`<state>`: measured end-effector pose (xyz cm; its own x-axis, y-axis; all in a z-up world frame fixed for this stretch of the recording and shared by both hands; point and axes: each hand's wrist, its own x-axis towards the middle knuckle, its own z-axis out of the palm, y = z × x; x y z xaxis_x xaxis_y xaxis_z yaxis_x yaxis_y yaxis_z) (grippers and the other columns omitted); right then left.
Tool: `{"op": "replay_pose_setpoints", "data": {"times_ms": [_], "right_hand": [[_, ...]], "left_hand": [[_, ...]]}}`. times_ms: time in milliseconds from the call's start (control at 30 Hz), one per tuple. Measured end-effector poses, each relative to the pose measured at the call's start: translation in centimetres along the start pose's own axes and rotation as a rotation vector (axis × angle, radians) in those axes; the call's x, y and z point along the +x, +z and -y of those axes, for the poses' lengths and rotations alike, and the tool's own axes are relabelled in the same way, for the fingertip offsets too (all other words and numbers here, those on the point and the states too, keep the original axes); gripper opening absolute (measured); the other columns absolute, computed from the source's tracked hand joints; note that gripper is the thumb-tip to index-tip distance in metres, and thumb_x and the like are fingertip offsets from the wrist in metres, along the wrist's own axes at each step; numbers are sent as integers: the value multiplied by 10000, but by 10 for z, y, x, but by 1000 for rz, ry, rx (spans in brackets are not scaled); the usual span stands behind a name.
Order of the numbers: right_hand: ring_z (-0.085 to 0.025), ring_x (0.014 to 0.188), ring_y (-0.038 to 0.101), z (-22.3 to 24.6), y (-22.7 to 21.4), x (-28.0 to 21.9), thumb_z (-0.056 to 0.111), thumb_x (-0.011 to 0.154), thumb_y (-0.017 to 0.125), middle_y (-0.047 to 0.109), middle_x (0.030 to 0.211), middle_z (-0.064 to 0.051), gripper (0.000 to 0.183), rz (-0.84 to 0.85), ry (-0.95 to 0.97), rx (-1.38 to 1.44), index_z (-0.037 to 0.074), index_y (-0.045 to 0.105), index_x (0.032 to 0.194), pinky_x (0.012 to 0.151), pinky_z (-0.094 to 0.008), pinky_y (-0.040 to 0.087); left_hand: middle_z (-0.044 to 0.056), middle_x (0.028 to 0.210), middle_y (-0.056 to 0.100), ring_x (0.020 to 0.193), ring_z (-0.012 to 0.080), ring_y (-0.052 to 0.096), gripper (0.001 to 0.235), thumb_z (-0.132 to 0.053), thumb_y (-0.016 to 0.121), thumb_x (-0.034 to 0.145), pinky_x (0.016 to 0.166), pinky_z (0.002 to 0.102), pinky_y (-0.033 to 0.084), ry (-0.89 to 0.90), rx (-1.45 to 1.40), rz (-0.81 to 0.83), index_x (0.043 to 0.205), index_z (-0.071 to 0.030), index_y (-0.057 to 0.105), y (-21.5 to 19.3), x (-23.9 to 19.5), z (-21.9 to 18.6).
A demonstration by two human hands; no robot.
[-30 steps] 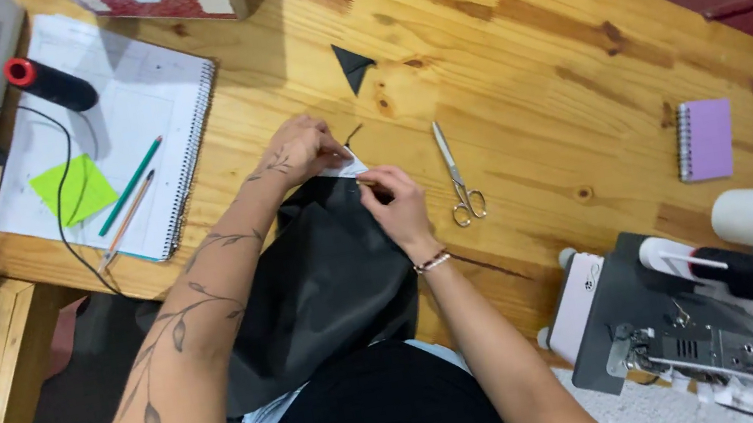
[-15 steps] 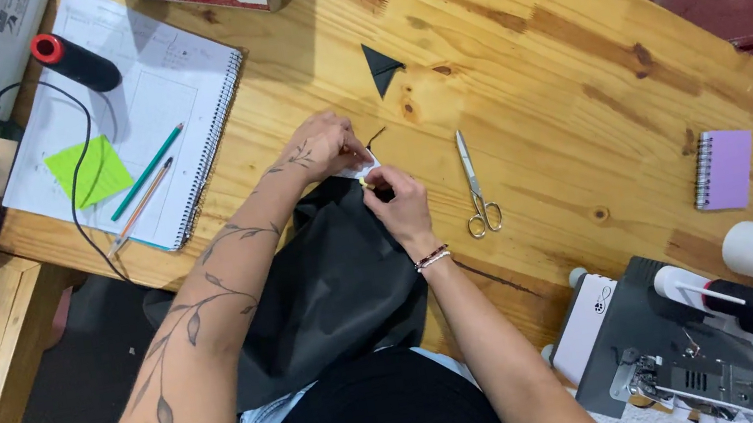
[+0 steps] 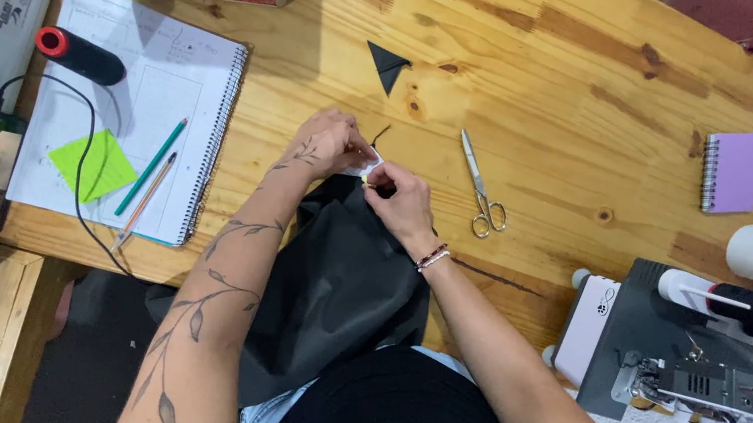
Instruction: Cutting small triangular pieces of fabric using a template and scissors
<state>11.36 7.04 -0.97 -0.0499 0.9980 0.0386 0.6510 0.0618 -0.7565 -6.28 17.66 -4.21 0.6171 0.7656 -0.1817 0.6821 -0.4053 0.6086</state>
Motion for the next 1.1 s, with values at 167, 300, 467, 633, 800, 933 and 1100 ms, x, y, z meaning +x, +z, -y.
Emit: {"op": "replay_pose_setpoints", "data": {"times_ms": [167,300,467,633,800,933,1100], "right_hand": [[-219,768,724,2,2,0,141,683,831,711,706,28,211,9,33,18,235,671,784,727,-336,567],[-195,793,730,-3,11,2,143,695,829,729,736,38,200,28,39,52,252,696,797,745,-316,570],[-214,797,730,1,18,5,135,710,810,731,740,27,190,41,21,61,256,696,801,752,-333,576],[-224,796,731,9,27,8,115,698,800,730,737,22,205,50,14,91,249,697,814,750,-342,582],[-240,847,744,19,18,13,151,731,782,769,822,3,247,95,121,129,240,615,888,800,-369,596],[-122,783,723,14,-11,14,72,770,820,782,904,-38,306,31,318,467,158,566,918,756,-239,586],[-156,808,760,0,-33,5,83,720,847,787,876,-32,355,-14,267,324,159,543,886,746,-245,591]], "left_hand": [[-15,918,663,1016,223,627,198,-436,799,788,961,382,499,-25,-6,7,977,-483,766,0,-2,1],[-23,917,653,1015,210,618,181,-440,783,805,966,379,495,-35,-2,11,977,-493,761,-7,-5,-6],[-12,927,652,1019,219,618,171,-433,765,817,966,385,502,-43,0,14,976,-495,758,-2,-3,-3],[-24,928,659,1009,214,621,192,-386,726,834,959,378,509,-47,78,32,951,-537,747,2,-1,1],[-53,940,650,1024,186,600,169,-391,728,808,955,354,494,-50,105,19,926,-509,750,5,0,2],[-41,960,664,1036,187,607,171,-413,725,839,969,353,476,-66,72,23,945,-546,744,0,0,-2],[-9,939,681,1030,227,629,178,-444,788,790,969,383,483,-37,14,12,967,-459,774,-3,-2,-6]]}}
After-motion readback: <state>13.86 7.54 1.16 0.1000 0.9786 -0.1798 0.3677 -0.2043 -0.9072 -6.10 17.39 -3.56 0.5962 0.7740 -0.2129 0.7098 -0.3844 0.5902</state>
